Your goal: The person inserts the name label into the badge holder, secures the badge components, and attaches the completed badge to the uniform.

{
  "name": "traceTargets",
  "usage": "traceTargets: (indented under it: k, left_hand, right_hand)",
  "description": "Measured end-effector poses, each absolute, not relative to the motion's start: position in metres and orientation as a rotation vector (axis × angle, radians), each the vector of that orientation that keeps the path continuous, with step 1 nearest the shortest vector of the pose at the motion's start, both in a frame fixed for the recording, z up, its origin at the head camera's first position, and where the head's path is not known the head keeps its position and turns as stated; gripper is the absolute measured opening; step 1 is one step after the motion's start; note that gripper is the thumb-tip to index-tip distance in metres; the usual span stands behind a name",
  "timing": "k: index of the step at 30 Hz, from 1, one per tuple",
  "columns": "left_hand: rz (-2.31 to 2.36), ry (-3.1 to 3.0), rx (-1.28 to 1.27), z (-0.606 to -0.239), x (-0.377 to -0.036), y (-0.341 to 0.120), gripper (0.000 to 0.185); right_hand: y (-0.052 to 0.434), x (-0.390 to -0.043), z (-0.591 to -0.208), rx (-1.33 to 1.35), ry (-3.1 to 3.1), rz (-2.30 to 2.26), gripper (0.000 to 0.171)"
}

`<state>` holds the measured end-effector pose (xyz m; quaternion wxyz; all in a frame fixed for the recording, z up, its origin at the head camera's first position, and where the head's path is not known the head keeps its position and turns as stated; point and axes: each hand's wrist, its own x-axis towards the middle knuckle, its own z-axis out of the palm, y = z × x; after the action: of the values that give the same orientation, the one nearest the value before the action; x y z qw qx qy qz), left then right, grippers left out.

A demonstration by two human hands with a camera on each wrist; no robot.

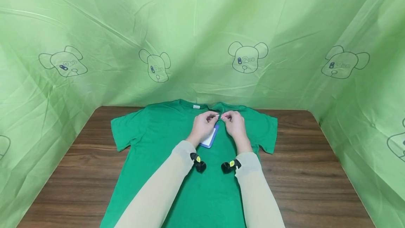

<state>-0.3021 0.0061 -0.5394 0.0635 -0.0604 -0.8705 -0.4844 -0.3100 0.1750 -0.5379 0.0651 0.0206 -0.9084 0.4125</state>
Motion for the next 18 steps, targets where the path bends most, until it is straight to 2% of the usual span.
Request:
traceTargets:
  k: [18]
  left_hand:
    - [-1.376,-2.547,-0.119,-0.537,-0.301,0.011,0.016]
  right_hand:
    - [0.193,-0.305,-0.529,0.222,-2.814,1.332,0.016]
